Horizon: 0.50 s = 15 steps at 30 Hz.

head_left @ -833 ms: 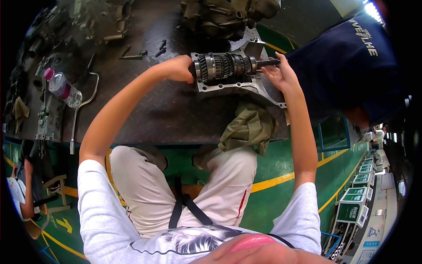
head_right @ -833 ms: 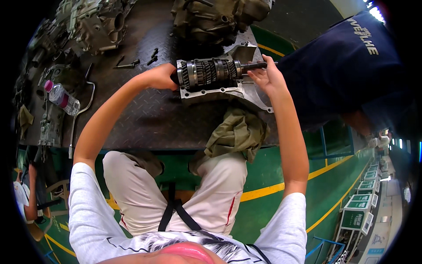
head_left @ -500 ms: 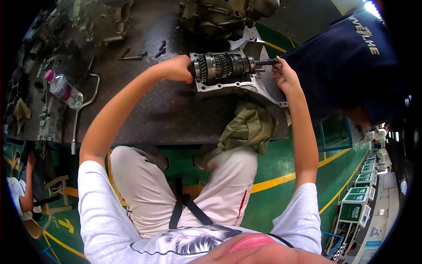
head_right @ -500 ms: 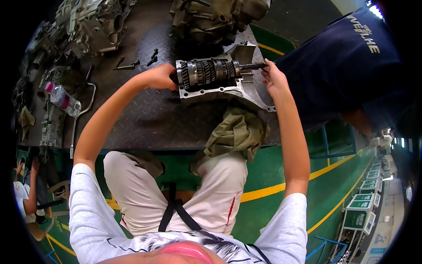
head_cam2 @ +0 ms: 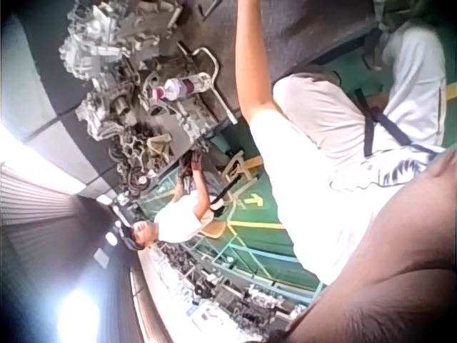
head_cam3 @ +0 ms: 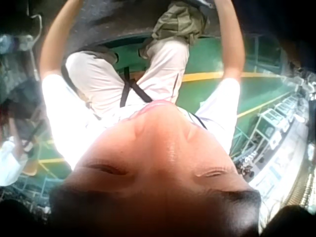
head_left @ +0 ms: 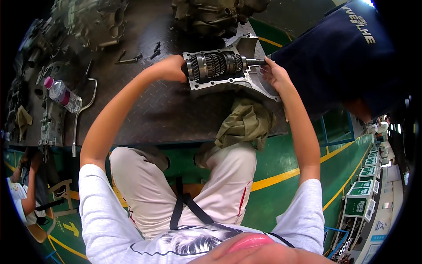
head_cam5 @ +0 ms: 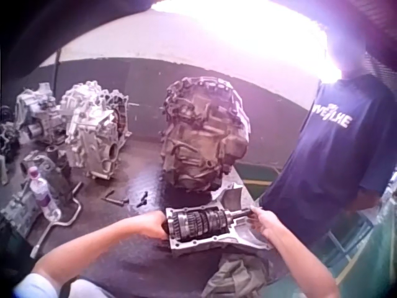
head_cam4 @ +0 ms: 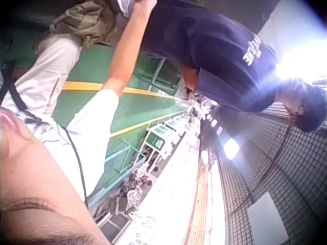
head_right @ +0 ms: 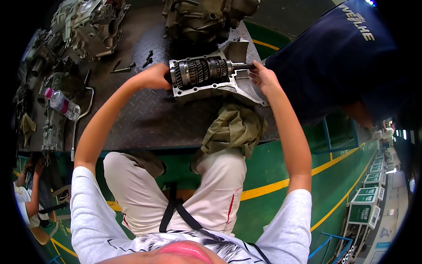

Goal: The person assembles a gear assembly by sliding stacked gears onto a shaft by hand and then placing the complete shaft into a gearbox housing.

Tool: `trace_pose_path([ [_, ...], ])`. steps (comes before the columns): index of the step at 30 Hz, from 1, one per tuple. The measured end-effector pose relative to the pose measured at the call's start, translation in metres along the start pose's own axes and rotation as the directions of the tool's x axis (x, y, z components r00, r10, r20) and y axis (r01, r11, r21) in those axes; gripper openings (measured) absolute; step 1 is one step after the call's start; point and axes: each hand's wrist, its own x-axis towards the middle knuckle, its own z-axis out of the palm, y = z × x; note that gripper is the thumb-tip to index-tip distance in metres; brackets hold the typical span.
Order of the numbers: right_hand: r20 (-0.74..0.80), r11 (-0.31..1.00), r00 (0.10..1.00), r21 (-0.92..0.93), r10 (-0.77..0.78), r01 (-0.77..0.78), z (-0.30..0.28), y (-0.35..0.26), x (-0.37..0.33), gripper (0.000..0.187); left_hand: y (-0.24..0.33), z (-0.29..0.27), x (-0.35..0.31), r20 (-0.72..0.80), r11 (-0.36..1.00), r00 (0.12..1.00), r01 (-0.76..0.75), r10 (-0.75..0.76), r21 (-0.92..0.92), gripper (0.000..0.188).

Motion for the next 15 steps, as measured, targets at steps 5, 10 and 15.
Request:
trace_pose_path([
  [5, 0.014, 0.689, 0.990, -0.717, -0.140, 0.108, -0.003, -0.033, -0.024, 0.039, 0.010, -0.007, -0.008, -0.035, 0.989, 0.995, -0.087, 0.091, 0.117, 0.028],
  [10, 0.391, -0.161, 0.585, -0.899, -0.710, 0.407, -0.009, -0.029, -0.053, 0.025, -0.009, -0.002, -0.028, -0.231, 0.970, 0.958, -0.119, 0.169, 0.213, 0.024],
  [15, 0.691, -0.413, 0.522, -0.720, -0.500, 0.558, -0.012, -0.022, -0.029, 0.032, -0.014, 0.046, -0.055, -0.614, 0.839, 0.726, 0.094, 0.311, 0.536, 0.016],
])
